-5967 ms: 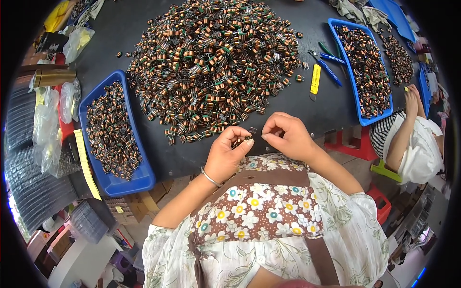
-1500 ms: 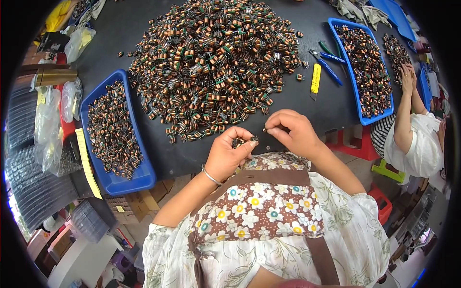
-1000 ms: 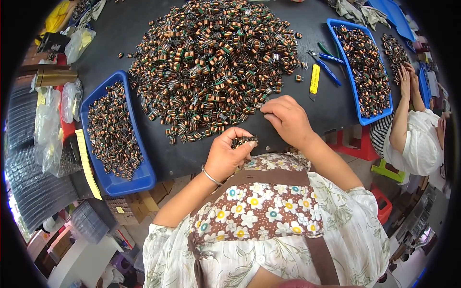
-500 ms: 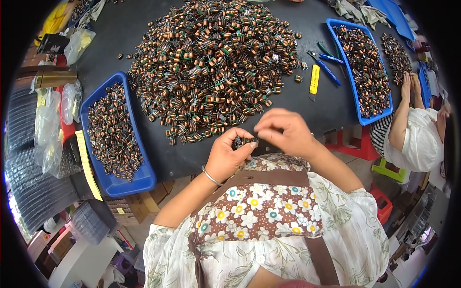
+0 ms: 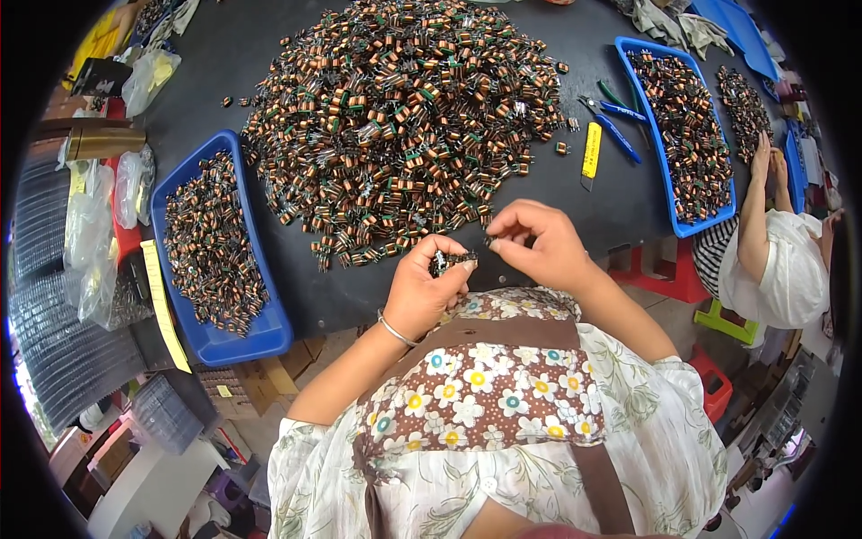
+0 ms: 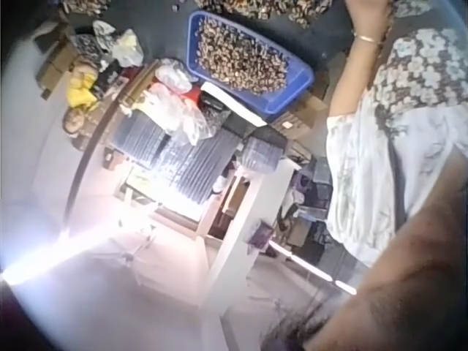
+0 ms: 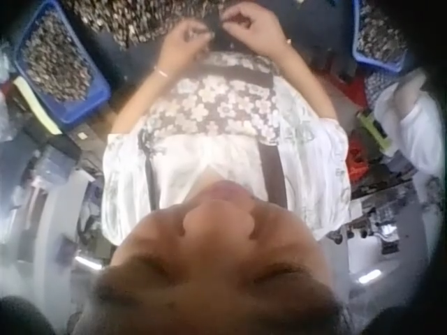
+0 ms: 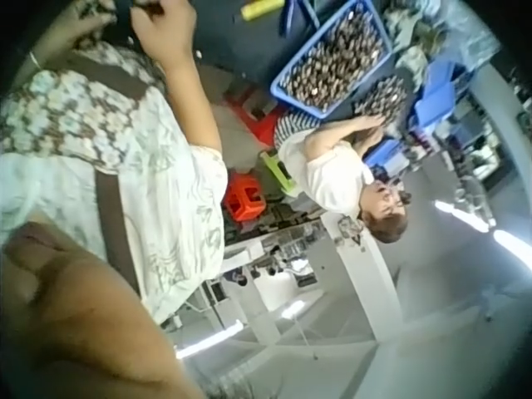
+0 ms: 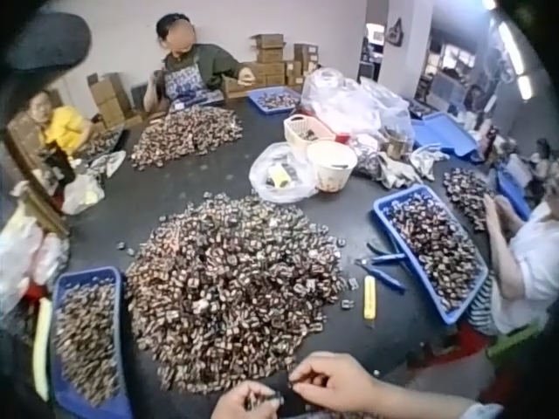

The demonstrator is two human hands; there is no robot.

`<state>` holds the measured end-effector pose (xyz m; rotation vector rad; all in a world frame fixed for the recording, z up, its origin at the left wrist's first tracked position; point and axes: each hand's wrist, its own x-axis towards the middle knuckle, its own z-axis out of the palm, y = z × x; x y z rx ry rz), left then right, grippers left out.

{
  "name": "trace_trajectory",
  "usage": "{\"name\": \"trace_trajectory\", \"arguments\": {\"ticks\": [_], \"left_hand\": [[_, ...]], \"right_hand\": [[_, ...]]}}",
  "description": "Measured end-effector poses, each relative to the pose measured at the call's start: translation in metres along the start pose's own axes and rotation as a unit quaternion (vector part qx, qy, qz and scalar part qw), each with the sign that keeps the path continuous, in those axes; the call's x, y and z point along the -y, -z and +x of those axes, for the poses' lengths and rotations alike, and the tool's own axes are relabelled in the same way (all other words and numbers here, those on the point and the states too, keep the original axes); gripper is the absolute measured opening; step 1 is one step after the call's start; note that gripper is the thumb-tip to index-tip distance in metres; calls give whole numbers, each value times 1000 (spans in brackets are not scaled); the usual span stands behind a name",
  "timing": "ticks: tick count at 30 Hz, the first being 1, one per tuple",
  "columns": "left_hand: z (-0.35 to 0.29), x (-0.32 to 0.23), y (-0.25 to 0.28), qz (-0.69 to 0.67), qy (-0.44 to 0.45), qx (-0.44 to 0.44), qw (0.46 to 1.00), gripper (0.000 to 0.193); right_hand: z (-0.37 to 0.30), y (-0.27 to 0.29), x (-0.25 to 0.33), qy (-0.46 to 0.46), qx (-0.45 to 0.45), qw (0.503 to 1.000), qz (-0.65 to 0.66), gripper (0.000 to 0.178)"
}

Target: The person picks up electronic components from a pile, attaches them together by hand, and places the assembled components into a tray.

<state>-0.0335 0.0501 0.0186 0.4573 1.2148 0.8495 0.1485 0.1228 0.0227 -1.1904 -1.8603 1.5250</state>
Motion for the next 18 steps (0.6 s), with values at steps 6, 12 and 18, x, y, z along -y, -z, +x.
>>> {"name": "trace_trajectory", "arguments": {"ticks": [6,12,18], "left_hand": [[-36,-18,46,-9,-22,3,1000,18],[-116,-57,148,-2,-20,35,999,17],[-105,-43,134,-1,-42,30,999,15]], "right_hand": [[6,-59,50,-65,48,988,131,12],[13,-163,125,94,-40,990,-97,10],[22,-152,100,184,-70,943,-268,19]]}}
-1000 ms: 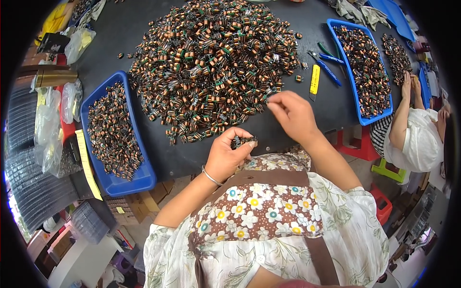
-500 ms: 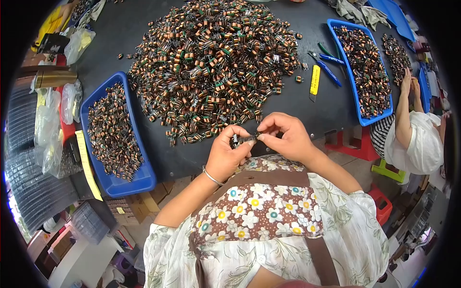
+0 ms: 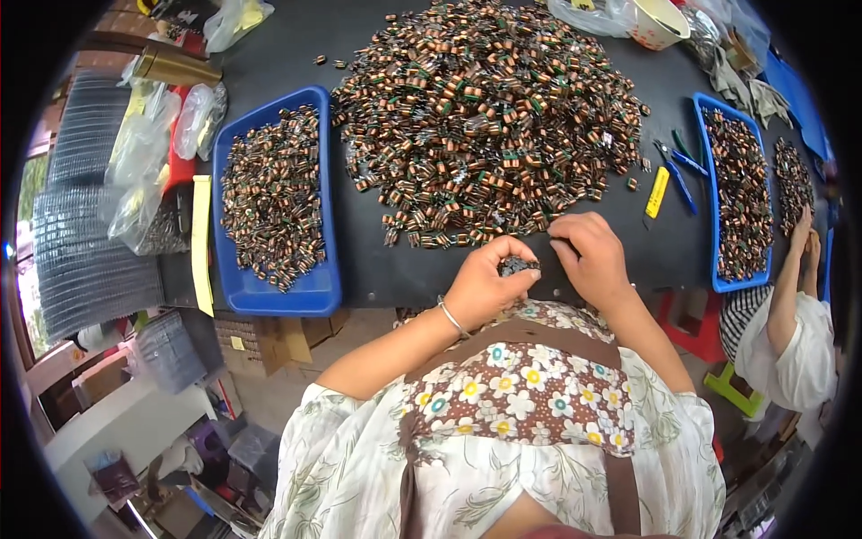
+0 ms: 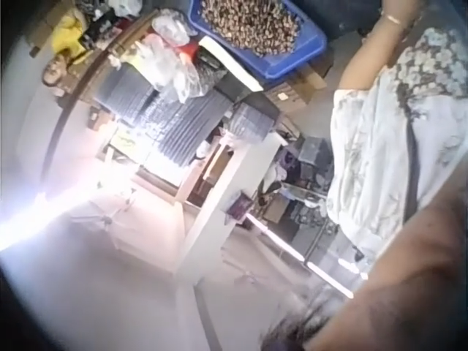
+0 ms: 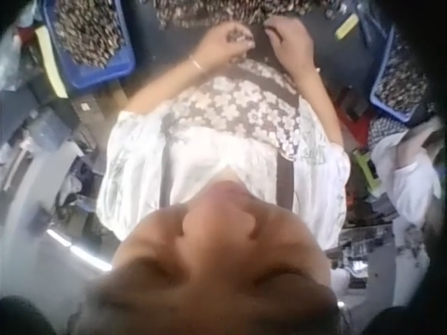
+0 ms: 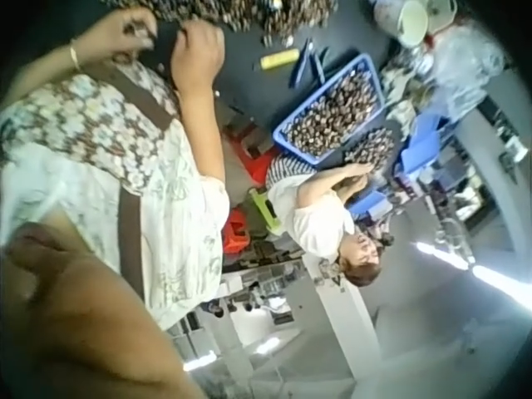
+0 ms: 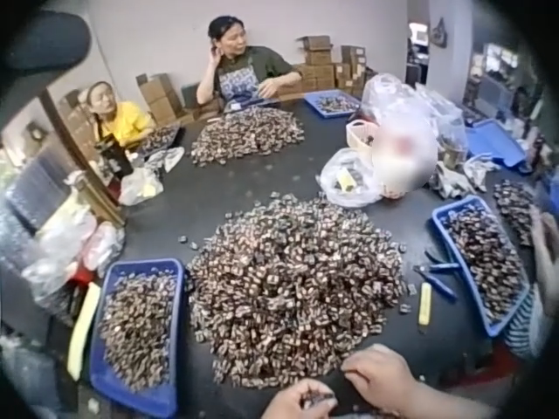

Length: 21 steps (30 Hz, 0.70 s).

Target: The person picks up electronic components from a pile, attaches them together by hand, and places the assembled components into a tray.

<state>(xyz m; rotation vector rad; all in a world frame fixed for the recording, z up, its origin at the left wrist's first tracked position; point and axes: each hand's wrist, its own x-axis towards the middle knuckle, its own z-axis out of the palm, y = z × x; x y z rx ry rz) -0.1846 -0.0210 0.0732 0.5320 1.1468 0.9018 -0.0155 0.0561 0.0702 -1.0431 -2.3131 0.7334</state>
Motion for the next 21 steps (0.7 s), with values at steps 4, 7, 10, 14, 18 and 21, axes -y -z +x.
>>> {"name": "trace_trajectory", "arguments": {"ticks": [4,7,10,14,18,21], "left_hand": [[43,27,-39,-15,4,-9,1000,15],[69,40,-62,7,18,-26,999,15],[94,55,-96,5,16,-25,1000,15],[111,64,-126,11,19,-31,999,16],[105,55,-119,6,29,-17,999,15],[97,52,-106,17,28,-17,999,14]], "right_hand": [[-18,22,-62,-13,3,999,34,12],[-33,38,-92,-165,75,938,296,8],[-43,64,-122,-149,121,924,332,7],[-55,83,-144,-148,116,921,342,7],[-55,73,-139,-168,95,907,374,9],[-43,66,-134,-179,53,939,289,8]]}}
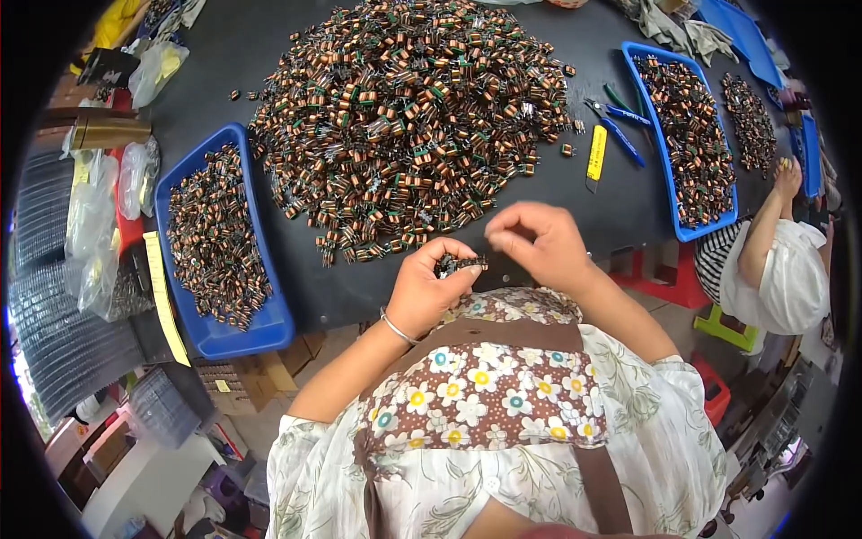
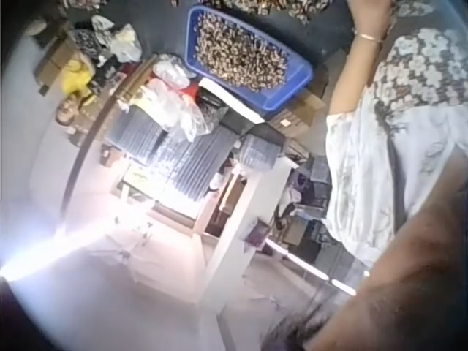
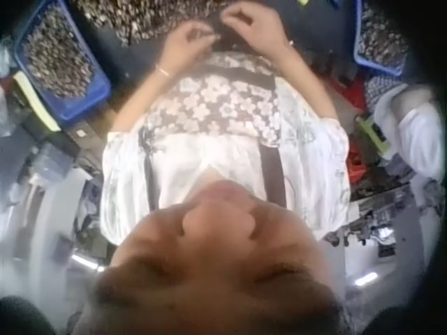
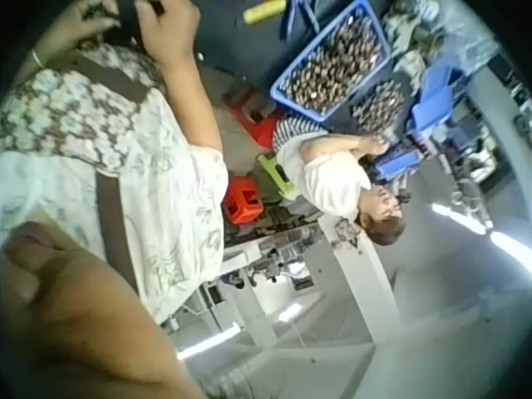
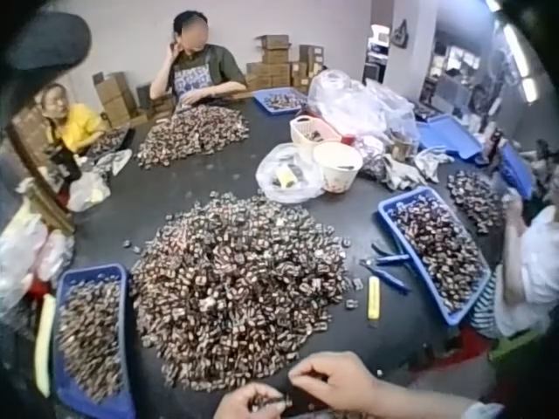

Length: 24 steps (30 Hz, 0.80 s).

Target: The person picks up electronic components from a pile, attaches them together by hand, and places the assembled components into a tray.

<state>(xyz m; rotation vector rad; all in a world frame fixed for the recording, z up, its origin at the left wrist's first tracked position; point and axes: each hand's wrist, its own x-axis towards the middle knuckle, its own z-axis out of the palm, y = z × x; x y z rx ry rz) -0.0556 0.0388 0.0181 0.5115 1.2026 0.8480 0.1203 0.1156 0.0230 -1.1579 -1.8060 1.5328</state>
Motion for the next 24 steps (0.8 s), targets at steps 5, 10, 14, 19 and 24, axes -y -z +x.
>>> {"name": "trace_trajectory", "arguments": {"ticks": [5,10,14,19,24], "left_hand": [[-6,1,10,3,2,-5,1000,13],[-3,4,8,15,4,4,1000,10],[3,10,8,-1,-1,27,1000,15],[4,8,11,-249,39,206,945,14],[5,11,10,-298,61,217,927,6]], "right_hand": [[18,-11,-16,148,-88,950,-262,10],[13,-9,-19,162,-75,937,-300,12],[4,0,-22,123,-53,952,-275,13],[-1,5,-15,36,-50,970,-236,17],[3,14,-20,121,-23,928,-352,21]]}}
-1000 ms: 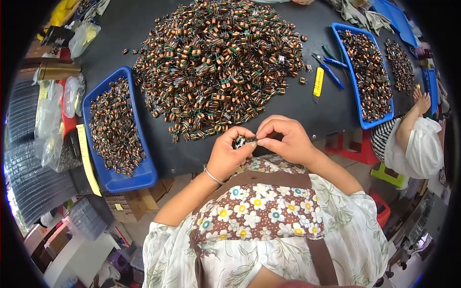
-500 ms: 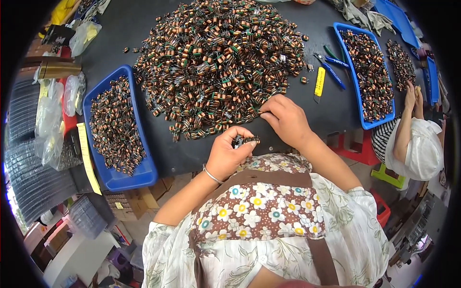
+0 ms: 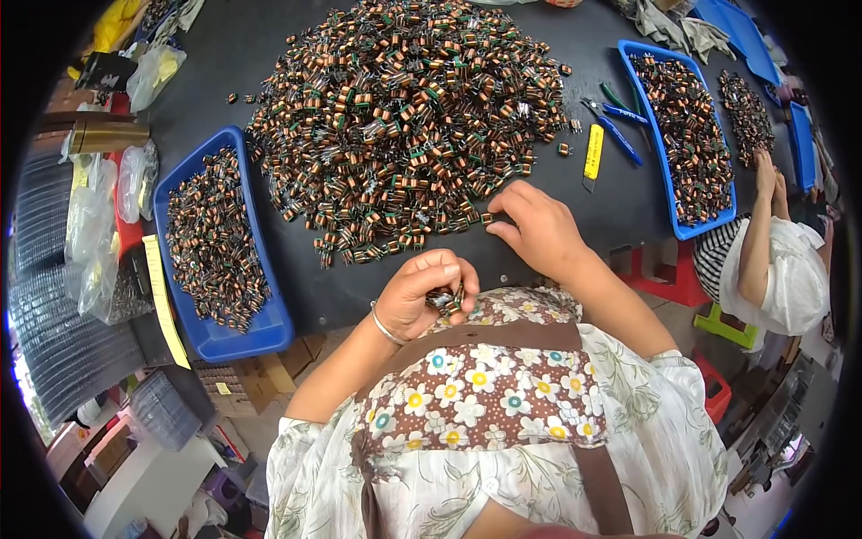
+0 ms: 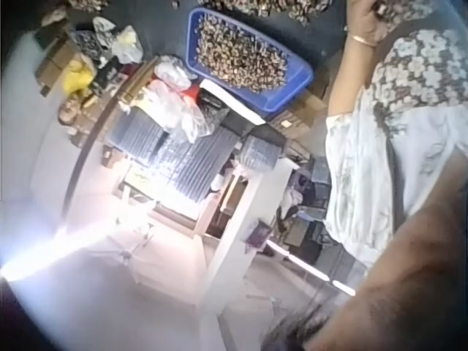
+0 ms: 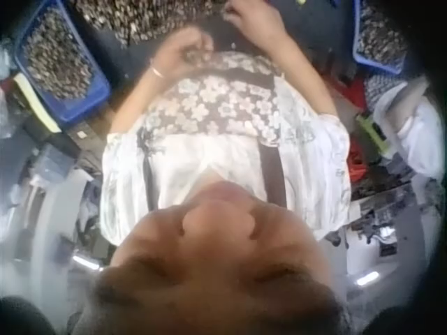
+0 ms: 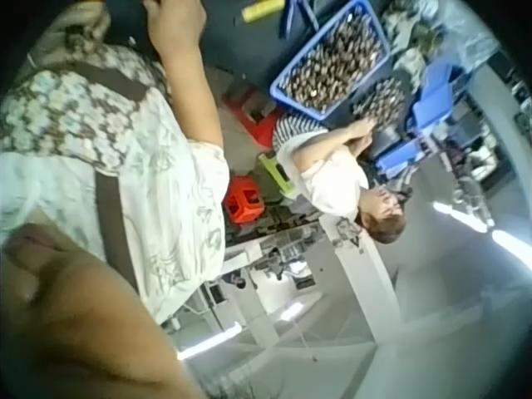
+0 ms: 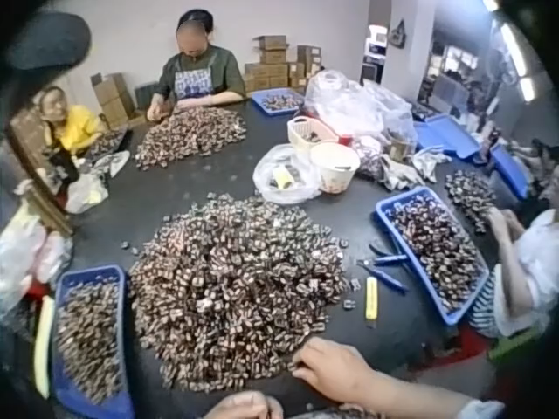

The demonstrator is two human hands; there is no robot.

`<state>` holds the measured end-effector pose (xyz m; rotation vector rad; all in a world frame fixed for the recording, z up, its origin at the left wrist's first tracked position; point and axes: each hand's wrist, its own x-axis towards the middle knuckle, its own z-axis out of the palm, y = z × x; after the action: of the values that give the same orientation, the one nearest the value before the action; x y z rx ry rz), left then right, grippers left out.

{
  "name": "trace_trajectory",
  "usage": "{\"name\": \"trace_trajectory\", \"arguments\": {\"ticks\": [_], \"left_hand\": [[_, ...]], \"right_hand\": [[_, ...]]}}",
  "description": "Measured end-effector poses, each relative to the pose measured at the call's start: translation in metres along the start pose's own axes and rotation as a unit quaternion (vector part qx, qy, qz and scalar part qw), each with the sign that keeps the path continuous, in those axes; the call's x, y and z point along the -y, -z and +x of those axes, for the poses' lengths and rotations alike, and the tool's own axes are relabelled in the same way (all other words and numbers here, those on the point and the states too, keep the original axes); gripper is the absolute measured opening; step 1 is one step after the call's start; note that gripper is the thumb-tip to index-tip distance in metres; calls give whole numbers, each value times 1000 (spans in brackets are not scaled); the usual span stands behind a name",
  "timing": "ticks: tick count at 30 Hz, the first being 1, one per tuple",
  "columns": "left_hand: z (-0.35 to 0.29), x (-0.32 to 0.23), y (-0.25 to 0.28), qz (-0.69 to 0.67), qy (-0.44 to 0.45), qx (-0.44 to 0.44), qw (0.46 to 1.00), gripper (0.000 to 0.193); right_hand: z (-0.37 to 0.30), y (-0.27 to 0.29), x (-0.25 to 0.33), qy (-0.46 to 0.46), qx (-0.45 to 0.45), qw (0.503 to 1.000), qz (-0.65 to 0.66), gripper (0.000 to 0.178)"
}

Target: The person picks up electronic components from a pile, attaches them together by hand, and places the assembled components into a tray.

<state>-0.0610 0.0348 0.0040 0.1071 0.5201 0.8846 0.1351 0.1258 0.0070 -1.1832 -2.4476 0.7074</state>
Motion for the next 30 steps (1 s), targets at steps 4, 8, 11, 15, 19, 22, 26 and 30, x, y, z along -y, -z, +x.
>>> {"name": "trace_trajectory", "arguments": {"ticks": [4,8,11,15,19,22,26,30], "left_hand": [[6,1,-10,93,-1,-136,986,8],[13,-3,-20,219,10,-152,964,11],[12,-3,-18,236,13,-169,957,12],[9,0,-18,234,-19,-186,954,12],[7,-1,-17,238,-28,-192,952,12],[6,-2,-15,230,-28,-188,954,12],[7,-2,-11,232,-32,-189,954,11],[14,-1,-6,228,-36,-186,955,13]], "right_hand": [[-1,12,3,-35,65,995,64,20],[-2,23,20,66,121,976,168,16],[2,27,12,49,89,973,206,13],[17,25,-25,-24,-142,990,8,13],[22,15,-36,-30,-157,987,-13,16],[18,10,-27,-10,-114,993,6,17],[7,5,-14,-38,-71,994,78,15],[0,9,-10,12,-57,984,167,14]]}}
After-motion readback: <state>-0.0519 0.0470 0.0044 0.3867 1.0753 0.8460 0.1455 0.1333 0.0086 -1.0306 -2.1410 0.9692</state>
